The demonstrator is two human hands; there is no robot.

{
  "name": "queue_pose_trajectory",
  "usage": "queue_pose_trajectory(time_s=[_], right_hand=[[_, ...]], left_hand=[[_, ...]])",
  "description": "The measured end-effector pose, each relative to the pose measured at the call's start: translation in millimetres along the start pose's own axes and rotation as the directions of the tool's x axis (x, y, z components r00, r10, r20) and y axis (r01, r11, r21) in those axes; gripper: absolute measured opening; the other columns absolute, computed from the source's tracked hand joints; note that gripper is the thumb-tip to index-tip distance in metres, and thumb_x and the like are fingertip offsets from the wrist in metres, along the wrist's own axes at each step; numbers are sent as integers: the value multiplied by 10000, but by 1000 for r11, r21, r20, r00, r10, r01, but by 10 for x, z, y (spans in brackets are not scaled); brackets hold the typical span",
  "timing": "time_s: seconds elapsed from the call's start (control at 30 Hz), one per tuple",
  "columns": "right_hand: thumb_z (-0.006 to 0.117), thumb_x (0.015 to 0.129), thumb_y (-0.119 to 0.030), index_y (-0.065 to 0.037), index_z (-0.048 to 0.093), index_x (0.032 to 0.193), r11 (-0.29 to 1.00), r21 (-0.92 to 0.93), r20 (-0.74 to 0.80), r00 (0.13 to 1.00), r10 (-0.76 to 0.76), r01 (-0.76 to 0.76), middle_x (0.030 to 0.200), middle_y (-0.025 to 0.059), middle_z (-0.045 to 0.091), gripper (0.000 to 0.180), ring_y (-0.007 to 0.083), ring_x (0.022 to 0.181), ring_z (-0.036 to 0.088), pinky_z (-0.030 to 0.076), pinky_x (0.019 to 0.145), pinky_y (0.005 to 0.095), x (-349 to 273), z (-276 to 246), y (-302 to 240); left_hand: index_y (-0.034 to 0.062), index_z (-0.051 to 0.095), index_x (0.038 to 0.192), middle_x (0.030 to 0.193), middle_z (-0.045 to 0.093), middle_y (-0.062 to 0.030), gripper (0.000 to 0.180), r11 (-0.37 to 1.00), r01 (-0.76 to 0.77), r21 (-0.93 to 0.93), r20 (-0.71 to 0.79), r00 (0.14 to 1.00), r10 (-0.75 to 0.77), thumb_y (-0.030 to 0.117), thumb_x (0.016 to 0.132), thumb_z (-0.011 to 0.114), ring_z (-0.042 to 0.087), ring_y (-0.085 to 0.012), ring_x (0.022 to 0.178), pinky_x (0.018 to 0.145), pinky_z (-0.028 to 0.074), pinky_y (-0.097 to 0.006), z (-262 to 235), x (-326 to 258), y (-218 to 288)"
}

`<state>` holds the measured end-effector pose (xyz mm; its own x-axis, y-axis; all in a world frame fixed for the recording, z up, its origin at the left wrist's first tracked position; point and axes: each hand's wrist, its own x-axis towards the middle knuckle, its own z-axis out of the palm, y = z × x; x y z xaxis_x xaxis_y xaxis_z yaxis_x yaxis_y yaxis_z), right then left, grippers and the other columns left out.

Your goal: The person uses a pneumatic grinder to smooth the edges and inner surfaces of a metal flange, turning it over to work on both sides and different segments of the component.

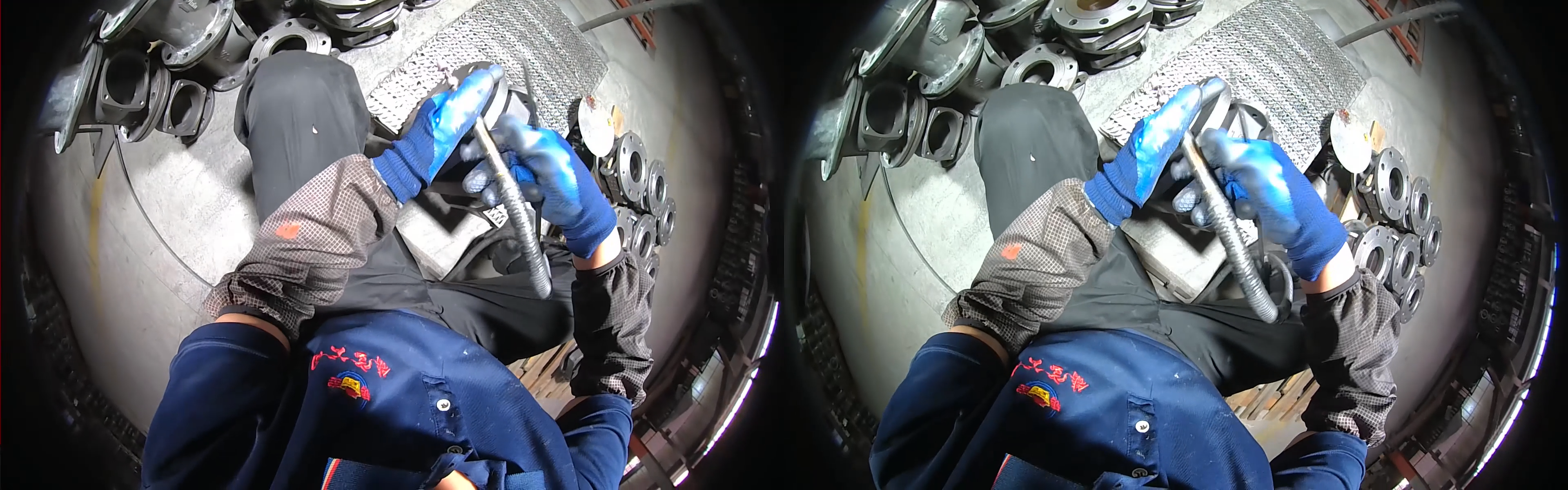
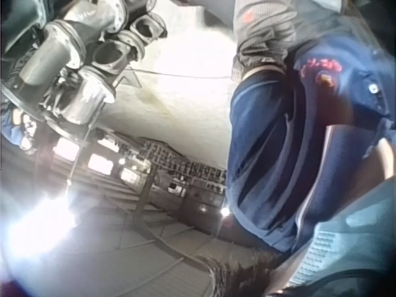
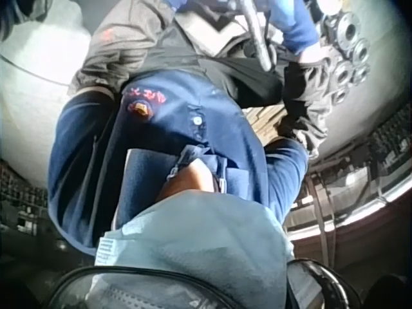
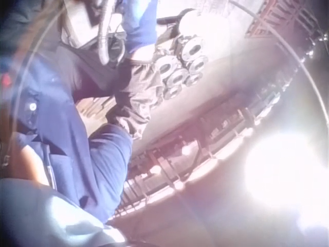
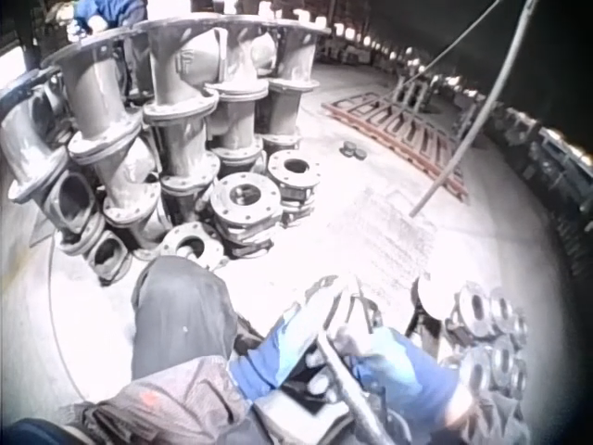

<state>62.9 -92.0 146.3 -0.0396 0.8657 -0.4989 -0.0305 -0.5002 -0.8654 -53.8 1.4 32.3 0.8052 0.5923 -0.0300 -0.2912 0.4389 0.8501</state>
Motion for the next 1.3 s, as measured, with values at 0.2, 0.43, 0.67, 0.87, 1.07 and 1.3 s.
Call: queue_pose_trajectory(time_s=[0.2,0.43,0.67,0.87,1.07,1.3], right_hand=[[591,900,-344,44,633,939,946,-264,-195,971,139,-188,824,60,670,392,116,659,616,502,584,258,-115,104,-7],[598,863,-375,-6,638,832,954,-237,-256,959,120,-182,616,64,604,372,187,563,632,476,475,292,-1,244,28],[393,980,-372,54,577,1053,762,609,102,975,199,-219,845,134,674,470,195,663,659,517,509,227,-56,159,317],[562,884,-170,-18,572,1234,771,-587,-473,878,-77,-248,742,76,671,382,75,598,599,476,531,214,-378,-392,-474],[628,812,-109,-135,647,1127,-107,-989,-94,992,-81,-103,751,61,683,317,193,621,646,517,611,313,-190,-538,-947],[610,788,-111,-124,670,907,-472,-880,42,999,29,50,696,98,635,134,247,637,641,525,614,368,79,-388,-981]], left_hand=[[30,409,1368,1394,434,-115,454,961,-199,-193,12,979,205,218,957,451,411,-183,1281,1066,326,-304,8,79,-232],[28,392,1381,1421,399,-163,456,901,-256,351,113,966,231,189,956,422,431,-231,1270,1071,317,-306,-71,131,-183],[-24,405,1355,1395,443,-134,410,964,-265,32,22,964,264,176,998,375,400,-197,1306,1090,302,-296,3,33,-149],[-19,428,1333,1267,525,-116,428,887,-156,-434,-103,987,123,130,933,463,490,-176,1189,1000,386,-252,-87,251,-595],[-12,474,1297,1018,638,-123,386,997,-70,16,-204,976,72,151,947,490,609,-184,949,880,448,-262,13,167,-370],[18,516,1268,953,638,-134,357,907,-218,361,-182,937,298,127,928,502,614,-209,896,854,461,-294,77,83,-276]])
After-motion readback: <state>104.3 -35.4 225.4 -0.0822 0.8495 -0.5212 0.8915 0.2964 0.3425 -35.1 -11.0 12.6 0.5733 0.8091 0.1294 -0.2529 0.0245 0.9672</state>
